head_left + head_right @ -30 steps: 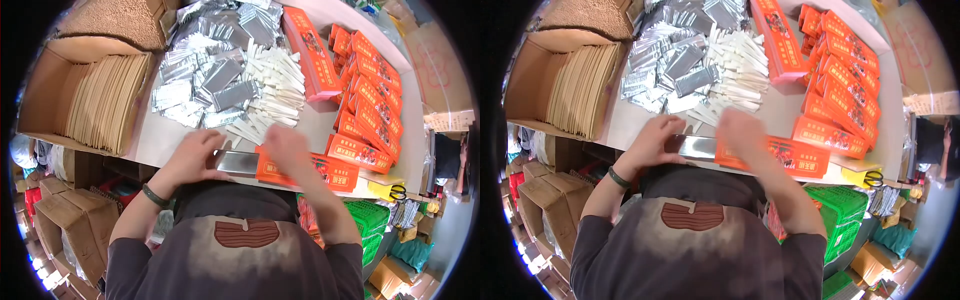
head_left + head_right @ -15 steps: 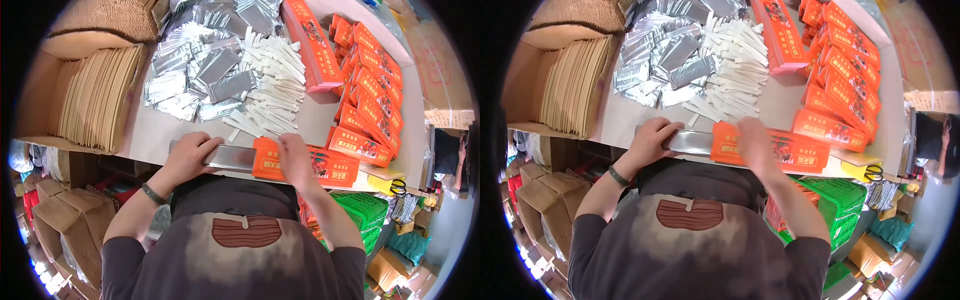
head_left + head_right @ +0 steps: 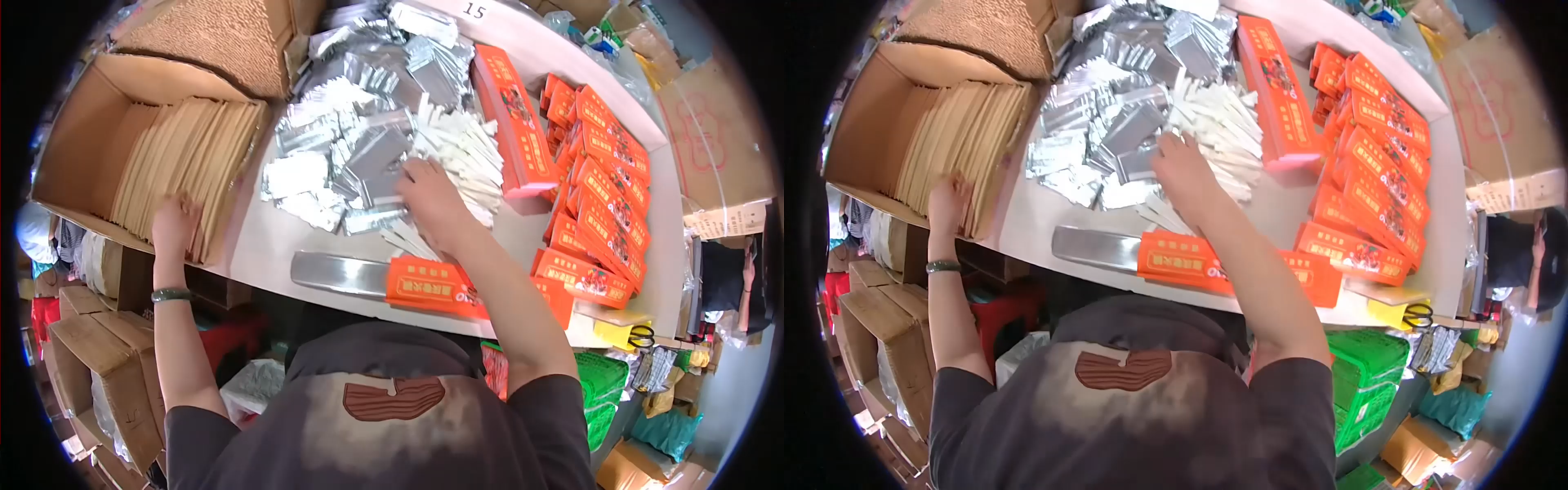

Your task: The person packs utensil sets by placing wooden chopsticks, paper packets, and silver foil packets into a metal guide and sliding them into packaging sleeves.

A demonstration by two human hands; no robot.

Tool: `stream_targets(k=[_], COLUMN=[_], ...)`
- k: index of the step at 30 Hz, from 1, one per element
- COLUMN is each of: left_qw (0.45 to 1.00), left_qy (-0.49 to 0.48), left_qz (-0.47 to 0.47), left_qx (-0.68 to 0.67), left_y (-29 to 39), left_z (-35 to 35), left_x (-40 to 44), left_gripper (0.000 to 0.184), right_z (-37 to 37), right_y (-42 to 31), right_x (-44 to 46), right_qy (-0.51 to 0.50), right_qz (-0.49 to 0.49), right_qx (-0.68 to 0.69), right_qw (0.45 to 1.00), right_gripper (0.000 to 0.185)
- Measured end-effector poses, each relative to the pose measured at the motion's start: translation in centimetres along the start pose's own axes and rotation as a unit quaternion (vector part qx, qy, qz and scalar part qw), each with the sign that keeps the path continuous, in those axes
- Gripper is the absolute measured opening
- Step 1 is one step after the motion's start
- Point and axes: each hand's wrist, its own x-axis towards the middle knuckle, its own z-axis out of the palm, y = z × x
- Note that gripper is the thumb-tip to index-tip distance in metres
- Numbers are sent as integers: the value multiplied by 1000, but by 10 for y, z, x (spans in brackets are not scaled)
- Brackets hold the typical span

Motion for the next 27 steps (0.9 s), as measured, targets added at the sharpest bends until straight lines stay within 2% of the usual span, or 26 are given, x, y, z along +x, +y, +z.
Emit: stream_targets(k=[3, 4, 7, 8, 11, 13, 14, 15, 16, 17, 18, 19, 21, 24, 26, 27], left_qw=[998, 998, 996, 996, 994, 989, 985, 959, 906, 857, 822, 806, 784, 854, 832, 849], left_qy=[10, 4, 3, 8, 63, 133, 110, 77, 53, -58, -194, -225, -346, -310, -280, -255], left_qz=[47, 47, 84, 89, 87, 61, 14, -33, -82, -36, 21, 95, 27, 77, 138, 176], left_qx=[-36, -40, -20, -10, 13, 20, -129, -271, -411, -510, -535, -540, -515, -411, -459, -429], left_y=[-24, -12, -4, -6, -13, -8, -1, 13, 24, 30, 36, 41, 39, 51, 118, 151], left_z=[17, 8, 0, 3, 5, -5, -6, -10, -15, -11, -17, -13, -16, 6, 16, 30], left_x=[-3, -5, -7, -6, -7, -15, -26, -50, -69, -86, -99, -105, -107, -102, -113, -124], left_gripper=[38, 37, 33, 32, 30, 29, 29, 29, 29, 28, 22, 17, 13, 10, 10, 12], right_z=[-1, -12, -28, -21, 24, 24, 22, 17, 6, -2, 0, -7, -21, -12, -6, -5], right_y=[1, -13, -66, -84, -128, -133, -133, -134, -126, -119, -114, -109, -105, -97, -102, -106], right_x=[-2, 2, 2, -3, -37, -40, -42, -51, -57, -65, -78, -83, -91, -103, -96, -91], right_qy=[63, 51, 82, 22, -25, 57, 100, 90, 86, 80, 76, 63, 33, -15, -12, -9], right_qz=[-5, 120, 200, 245, 53, 20, 6, 24, 35, 45, 50, 52, 55, 31, 21, 16], right_qx=[4, 160, 299, 376, 198, 143, 115, 142, 160, 180, 170, 166, 164, 177, 193, 198], right_qw=[998, 978, 929, 893, 979, 988, 988, 985, 983, 979, 981, 983, 984, 984, 981, 980], right_gripper=[20, 14, 14, 11, 12, 15, 17, 18, 20, 22, 24, 25, 27, 40, 40, 41])
